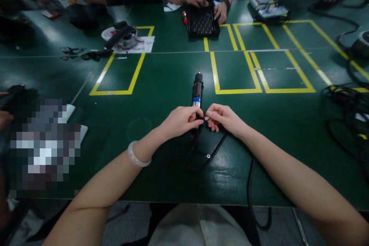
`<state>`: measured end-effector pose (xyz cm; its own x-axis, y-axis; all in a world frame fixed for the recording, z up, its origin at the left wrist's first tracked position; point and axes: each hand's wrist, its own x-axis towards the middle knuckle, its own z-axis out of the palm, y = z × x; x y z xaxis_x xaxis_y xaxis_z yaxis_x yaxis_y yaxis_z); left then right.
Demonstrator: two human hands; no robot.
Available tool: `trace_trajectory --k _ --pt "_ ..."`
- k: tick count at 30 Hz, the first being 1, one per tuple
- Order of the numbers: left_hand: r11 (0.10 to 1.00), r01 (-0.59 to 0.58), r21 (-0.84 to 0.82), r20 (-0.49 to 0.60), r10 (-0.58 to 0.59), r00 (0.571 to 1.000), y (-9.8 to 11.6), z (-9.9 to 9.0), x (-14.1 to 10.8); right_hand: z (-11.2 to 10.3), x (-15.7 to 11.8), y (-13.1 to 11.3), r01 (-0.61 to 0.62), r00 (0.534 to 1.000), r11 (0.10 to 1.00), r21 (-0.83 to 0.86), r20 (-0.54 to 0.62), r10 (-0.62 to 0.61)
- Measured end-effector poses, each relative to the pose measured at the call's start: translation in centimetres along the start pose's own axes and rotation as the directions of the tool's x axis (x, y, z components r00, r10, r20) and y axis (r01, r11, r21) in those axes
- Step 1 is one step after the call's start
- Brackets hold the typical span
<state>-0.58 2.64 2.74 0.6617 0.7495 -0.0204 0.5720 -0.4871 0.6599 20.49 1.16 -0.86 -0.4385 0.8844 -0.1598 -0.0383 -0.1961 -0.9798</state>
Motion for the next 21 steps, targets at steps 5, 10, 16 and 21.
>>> trace_trajectory --k 5,10,16,21 --pt "1.0 -0.001 -0.016 0.002 0.001 1.0 0.0 0.0 0.0 -0.1 0.0 0.0 0.004 1.0 1.0 0.012 0.0 -0.004" --pt "1.0 -0.005 -0.021 0.004 0.005 1.0 0.1 0.0 0.0 -0.1 0.0 0.1 0.013 1.0 1.0 0.02 0.015 -0.013" --pt "1.0 -0.006 -0.031 -0.016 0.006 1.0 0.0 0.1 -0.1 -0.8 0.0 0.3 0.084 0.993 0.996 0.022 0.086 -0.086" --pt "1.0 0.015 0.009 -0.025 -0.015 1.0 -0.2 0.3 -0.1 -1.1 0.0 0.6 0.119 0.984 0.992 0.034 0.132 -0.123"
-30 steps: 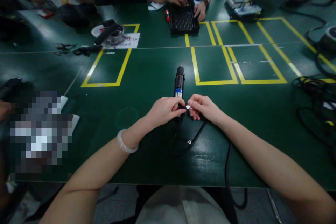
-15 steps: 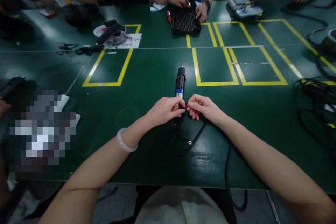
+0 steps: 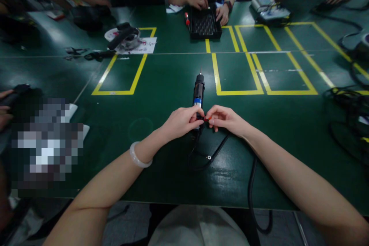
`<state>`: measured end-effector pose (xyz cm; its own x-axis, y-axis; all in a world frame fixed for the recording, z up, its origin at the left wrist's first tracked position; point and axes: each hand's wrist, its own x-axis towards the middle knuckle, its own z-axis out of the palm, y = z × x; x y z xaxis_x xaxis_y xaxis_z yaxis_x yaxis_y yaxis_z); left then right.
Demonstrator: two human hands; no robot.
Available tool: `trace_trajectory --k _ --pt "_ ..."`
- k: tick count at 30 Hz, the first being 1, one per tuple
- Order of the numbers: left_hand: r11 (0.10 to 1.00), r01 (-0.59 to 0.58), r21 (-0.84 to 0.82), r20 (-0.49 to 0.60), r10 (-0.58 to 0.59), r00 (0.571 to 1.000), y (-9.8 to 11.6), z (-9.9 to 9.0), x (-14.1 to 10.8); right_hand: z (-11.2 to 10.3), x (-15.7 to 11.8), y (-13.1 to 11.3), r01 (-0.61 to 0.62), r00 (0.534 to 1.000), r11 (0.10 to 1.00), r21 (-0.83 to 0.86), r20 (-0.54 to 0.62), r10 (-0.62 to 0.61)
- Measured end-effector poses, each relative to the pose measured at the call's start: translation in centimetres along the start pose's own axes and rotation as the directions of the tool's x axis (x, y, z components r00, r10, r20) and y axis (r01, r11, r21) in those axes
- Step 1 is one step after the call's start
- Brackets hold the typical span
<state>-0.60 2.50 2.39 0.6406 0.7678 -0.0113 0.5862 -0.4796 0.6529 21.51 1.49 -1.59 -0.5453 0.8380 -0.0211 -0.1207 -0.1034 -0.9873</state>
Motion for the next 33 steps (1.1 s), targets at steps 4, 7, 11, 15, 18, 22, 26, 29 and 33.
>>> trace_trajectory --k 4,7,11,15,18,22,26,29,33 --pt "1.0 -0.004 0.024 -0.001 0.004 1.0 0.0 0.0 0.0 0.3 0.0 0.0 0.018 1.0 1.0 -0.024 -0.009 -0.018" --pt "1.0 -0.001 0.017 -0.004 0.001 1.0 0.1 0.0 0.0 0.5 0.0 0.0 0.029 1.0 0.998 -0.059 -0.008 -0.03" --pt "1.0 0.002 0.003 0.0 -0.002 1.0 0.0 -0.1 0.0 0.5 0.1 0.1 0.019 0.999 0.998 -0.058 -0.037 -0.021" --pt "1.0 -0.023 0.004 0.042 0.023 0.999 0.0 -0.4 0.0 0.3 0.1 0.0 -0.03 0.999 0.995 -0.1 -0.03 0.027" --pt "0.999 -0.018 0.042 -0.022 0.019 1.0 0.0 -0.4 -0.1 0.3 0.0 -0.1 -0.047 0.998 0.991 -0.123 -0.033 0.044" --pt "0.986 0.033 0.163 -0.197 0.0 0.98 -0.2 -0.2 -0.1 0.5 0.0 -0.1 -0.048 0.998 0.99 -0.13 -0.047 0.043" --pt "0.964 0.122 0.237 -0.039 -0.116 0.992 -0.8 0.5 -0.1 0.7 0.0 0.1 -0.039 0.998 0.98 -0.196 -0.05 0.03" --pt "0.956 0.102 0.276 0.052 -0.121 0.991 -1.2 1.1 -0.2 0.7 0.0 0.0 0.007 0.998 0.95 -0.313 -0.053 -0.025" --pt "0.954 0.072 0.29 0.029 -0.084 0.996 -1.1 1.7 -0.3 0.6 -0.2 -0.2 0.116 0.981 0.84 -0.53 -0.07 -0.18"
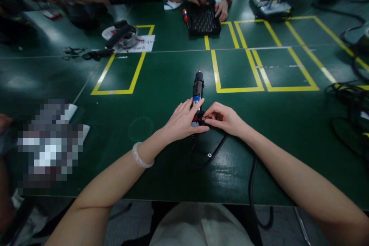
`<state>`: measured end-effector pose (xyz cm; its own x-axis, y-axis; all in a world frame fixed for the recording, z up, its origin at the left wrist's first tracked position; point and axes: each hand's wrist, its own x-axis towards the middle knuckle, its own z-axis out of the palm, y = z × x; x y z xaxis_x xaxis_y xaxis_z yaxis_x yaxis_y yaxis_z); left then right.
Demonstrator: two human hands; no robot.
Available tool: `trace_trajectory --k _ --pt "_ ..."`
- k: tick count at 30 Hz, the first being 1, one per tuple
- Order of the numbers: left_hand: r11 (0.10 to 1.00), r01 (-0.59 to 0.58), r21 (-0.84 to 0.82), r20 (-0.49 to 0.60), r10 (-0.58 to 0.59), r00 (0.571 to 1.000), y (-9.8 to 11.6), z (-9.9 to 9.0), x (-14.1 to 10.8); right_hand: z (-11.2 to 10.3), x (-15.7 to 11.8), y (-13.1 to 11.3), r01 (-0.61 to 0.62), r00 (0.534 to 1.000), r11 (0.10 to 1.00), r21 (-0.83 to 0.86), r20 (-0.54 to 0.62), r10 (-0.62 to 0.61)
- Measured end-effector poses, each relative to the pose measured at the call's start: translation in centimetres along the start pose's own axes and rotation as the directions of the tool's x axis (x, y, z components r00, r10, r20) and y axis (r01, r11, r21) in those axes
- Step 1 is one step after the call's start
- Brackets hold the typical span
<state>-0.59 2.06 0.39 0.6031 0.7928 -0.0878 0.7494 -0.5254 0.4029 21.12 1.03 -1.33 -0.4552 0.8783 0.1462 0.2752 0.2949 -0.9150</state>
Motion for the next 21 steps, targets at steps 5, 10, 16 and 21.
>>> trace_trajectory --k 5,10,16,21 --pt "1.0 -0.007 -0.028 -0.045 0.006 0.999 0.6 0.4 -0.1 0.2 -0.2 -0.1 -0.07 0.997 0.997 0.039 0.027 0.069" --pt "1.0 0.005 -0.017 -0.092 -0.006 0.996 1.3 0.5 -0.1 0.3 -0.3 -0.7 -0.108 0.993 0.99 0.086 0.061 0.103" --pt "0.997 0.06 0.054 -0.137 -0.052 0.989 2.1 0.4 -0.1 0.0 -0.4 -0.9 -0.064 0.995 0.997 0.05 0.075 0.06" --pt "0.992 0.098 0.083 -0.185 -0.081 0.979 2.4 0.6 0.1 0.2 -0.4 -0.4 -0.094 0.993 0.989 0.114 0.082 0.085"
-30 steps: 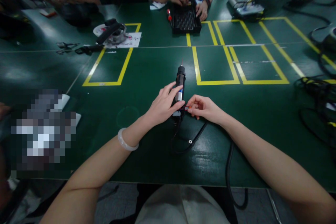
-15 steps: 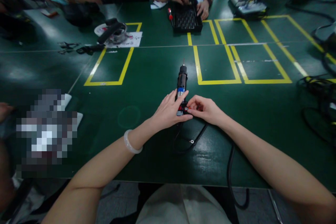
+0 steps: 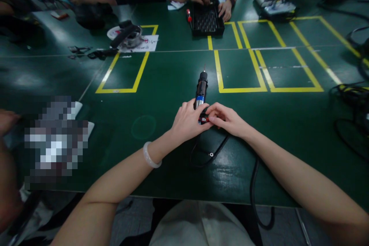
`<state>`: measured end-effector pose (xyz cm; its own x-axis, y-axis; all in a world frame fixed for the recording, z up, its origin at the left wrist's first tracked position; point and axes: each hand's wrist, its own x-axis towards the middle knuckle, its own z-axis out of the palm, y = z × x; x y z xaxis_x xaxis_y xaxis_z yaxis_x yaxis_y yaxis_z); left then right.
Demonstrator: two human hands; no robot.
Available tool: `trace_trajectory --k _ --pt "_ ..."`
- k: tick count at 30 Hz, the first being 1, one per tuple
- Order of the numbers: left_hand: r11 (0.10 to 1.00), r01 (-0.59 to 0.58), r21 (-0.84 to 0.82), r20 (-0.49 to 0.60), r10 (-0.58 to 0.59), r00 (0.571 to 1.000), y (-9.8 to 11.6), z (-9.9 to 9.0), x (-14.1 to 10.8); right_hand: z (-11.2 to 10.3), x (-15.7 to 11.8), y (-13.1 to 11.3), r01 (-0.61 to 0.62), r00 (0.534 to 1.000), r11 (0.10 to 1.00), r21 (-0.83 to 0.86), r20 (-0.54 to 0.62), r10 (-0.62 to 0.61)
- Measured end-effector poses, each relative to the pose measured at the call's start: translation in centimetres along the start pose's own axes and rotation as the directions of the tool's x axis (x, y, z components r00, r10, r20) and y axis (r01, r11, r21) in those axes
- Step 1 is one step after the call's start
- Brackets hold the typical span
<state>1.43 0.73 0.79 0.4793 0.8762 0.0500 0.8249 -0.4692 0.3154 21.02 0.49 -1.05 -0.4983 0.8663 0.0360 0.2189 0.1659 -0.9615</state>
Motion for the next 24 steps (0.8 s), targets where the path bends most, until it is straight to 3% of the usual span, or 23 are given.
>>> trace_trajectory --k 7,13,19,24 --pt "0.999 0.022 -0.027 -0.019 -0.022 1.0 -0.5 -0.3 -0.1 -1.1 0.6 0.3 -0.073 0.994 0.981 0.179 -0.069 0.086" --pt "0.991 0.04 -0.124 0.02 -0.038 0.999 -2.4 -0.6 -0.3 -2.6 0.7 0.4 -0.113 0.988 0.959 0.26 -0.076 0.137" --pt "0.99 0.093 -0.11 0.023 -0.091 0.996 -6.6 -1.8 -0.4 -3.0 0.8 0.9 -0.117 0.979 0.928 0.353 -0.118 0.168" --pt "0.974 0.224 -0.03 -0.006 -0.225 0.974 -12.2 -3.6 -0.3 -2.9 0.8 0.9 -0.119 0.978 0.923 0.367 -0.118 0.173"
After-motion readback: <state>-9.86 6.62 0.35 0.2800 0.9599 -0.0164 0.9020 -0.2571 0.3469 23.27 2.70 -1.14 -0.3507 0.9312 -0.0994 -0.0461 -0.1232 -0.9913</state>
